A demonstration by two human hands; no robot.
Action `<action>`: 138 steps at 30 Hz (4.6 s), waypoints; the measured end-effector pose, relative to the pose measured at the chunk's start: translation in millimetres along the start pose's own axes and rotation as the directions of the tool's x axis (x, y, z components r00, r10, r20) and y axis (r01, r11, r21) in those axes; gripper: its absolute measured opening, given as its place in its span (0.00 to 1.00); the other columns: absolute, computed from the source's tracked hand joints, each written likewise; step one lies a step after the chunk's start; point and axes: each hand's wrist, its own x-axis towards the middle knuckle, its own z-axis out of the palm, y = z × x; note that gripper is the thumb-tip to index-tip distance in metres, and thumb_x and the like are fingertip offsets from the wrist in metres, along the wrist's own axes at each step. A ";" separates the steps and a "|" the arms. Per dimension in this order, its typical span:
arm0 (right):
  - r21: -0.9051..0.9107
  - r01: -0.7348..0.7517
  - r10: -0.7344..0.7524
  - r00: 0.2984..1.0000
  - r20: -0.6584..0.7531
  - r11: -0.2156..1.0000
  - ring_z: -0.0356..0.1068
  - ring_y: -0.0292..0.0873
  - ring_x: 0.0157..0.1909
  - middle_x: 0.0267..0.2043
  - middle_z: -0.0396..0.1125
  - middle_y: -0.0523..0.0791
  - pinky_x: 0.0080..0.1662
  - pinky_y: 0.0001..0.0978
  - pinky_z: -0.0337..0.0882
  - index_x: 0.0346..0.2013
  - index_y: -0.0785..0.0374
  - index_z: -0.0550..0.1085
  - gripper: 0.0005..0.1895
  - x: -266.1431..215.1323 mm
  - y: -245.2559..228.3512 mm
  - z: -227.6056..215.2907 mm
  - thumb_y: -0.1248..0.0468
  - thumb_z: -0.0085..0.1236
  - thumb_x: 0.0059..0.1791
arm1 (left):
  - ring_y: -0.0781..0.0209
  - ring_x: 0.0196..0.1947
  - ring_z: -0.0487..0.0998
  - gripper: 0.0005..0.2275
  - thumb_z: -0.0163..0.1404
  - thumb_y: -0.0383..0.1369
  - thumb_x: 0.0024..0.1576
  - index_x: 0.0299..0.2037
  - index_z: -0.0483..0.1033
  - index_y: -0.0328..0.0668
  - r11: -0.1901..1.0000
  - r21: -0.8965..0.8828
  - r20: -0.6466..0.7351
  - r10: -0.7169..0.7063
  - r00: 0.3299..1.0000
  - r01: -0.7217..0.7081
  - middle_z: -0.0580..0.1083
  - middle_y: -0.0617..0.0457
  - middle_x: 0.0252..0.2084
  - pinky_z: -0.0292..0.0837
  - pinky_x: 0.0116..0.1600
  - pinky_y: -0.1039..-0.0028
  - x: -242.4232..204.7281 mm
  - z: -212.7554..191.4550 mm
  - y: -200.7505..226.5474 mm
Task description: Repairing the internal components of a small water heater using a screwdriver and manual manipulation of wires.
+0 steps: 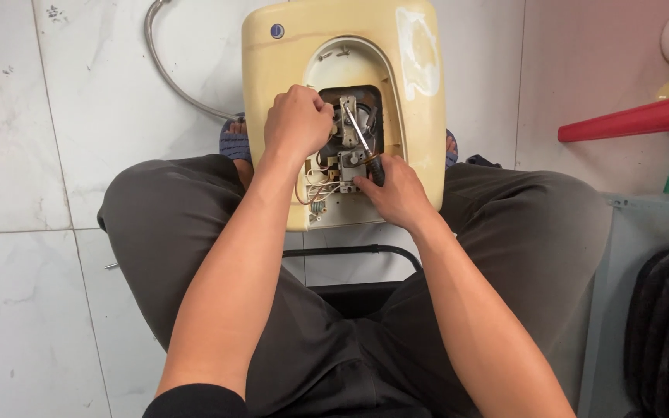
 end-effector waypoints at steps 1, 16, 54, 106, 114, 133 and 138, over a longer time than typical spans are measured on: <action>0.003 -0.002 0.002 1.000 -0.003 1.000 0.72 0.60 0.46 0.37 0.64 0.53 0.45 0.47 0.71 0.36 0.65 0.73 0.16 -0.5 -2.0 -0.3 0.54 0.62 0.51 | 0.36 0.32 0.83 0.10 0.50 0.34 0.57 0.25 0.79 0.44 1.000 0.002 0.003 0.003 1.000 -0.003 0.76 0.42 0.26 0.77 0.34 0.57 -0.4 -2.1 1.0; -0.017 -0.007 0.007 1.000 0.025 1.000 0.72 0.60 0.46 0.38 0.62 0.51 0.46 0.47 0.71 0.35 0.64 0.71 0.16 2.9 2.1 0.6 0.52 0.60 0.52 | 0.43 0.23 0.82 0.12 0.51 0.30 0.59 0.23 0.79 0.39 1.000 0.027 -0.053 0.018 0.998 -0.016 0.74 0.42 0.21 0.72 0.27 0.64 10.9 9.4 -1.2; 0.005 -0.106 0.106 0.993 -0.045 0.994 0.77 0.40 0.27 0.22 0.74 0.46 0.35 0.31 0.74 0.39 0.64 0.73 0.14 -33.2 -53.5 -51.1 0.55 0.57 0.52 | 0.23 0.40 0.81 0.11 0.45 0.29 0.63 0.40 0.80 0.28 0.963 0.197 0.189 0.146 0.971 -0.183 0.77 0.30 0.36 0.79 0.42 0.43 -58.3 -61.6 6.0; -0.043 -0.127 0.132 0.978 0.162 0.991 0.74 0.42 0.24 0.20 0.71 0.49 0.28 0.31 0.75 0.37 0.68 0.74 0.11 -14.9 -78.4 -44.4 0.61 0.57 0.54 | 0.33 0.38 0.84 0.09 0.51 0.16 0.51 0.38 0.82 0.27 0.850 0.484 0.557 -0.116 0.823 -0.208 0.80 0.34 0.32 0.79 0.46 0.46 -58.1 -30.0 5.5; -0.061 -0.089 0.099 0.978 0.184 0.994 0.74 0.41 0.23 0.20 0.72 0.48 0.28 0.31 0.74 0.36 0.67 0.74 0.12 -13.5 -74.2 -45.4 0.59 0.55 0.55 | 0.33 0.39 0.83 0.07 0.57 0.20 0.50 0.37 0.84 0.31 0.792 0.523 0.612 -0.092 0.785 -0.315 0.80 0.37 0.33 0.79 0.44 0.46 -64.0 -12.6 1.2; -0.074 -0.053 0.065 0.984 0.166 0.996 0.74 0.41 0.22 0.20 0.71 0.49 0.28 0.31 0.75 0.37 0.69 0.74 0.12 -18.0 -78.5 -47.4 0.60 0.56 0.54 | 0.35 0.33 0.83 0.05 0.55 0.15 0.50 0.31 0.83 0.31 0.772 0.472 0.492 0.172 0.854 -0.427 0.79 0.38 0.27 0.80 0.39 0.49 -75.4 -5.9 -1.3; -0.048 -0.036 0.044 0.987 0.158 0.998 0.73 0.41 0.21 0.18 0.70 0.48 0.27 0.31 0.74 0.35 0.69 0.74 0.11 -18.5 -76.6 -47.7 0.61 0.56 0.53 | 0.34 0.34 0.83 0.05 0.55 0.15 0.50 0.32 0.83 0.30 0.773 0.450 0.504 0.194 0.841 -0.448 0.79 0.36 0.28 0.79 0.41 0.48 -73.6 -3.9 -0.9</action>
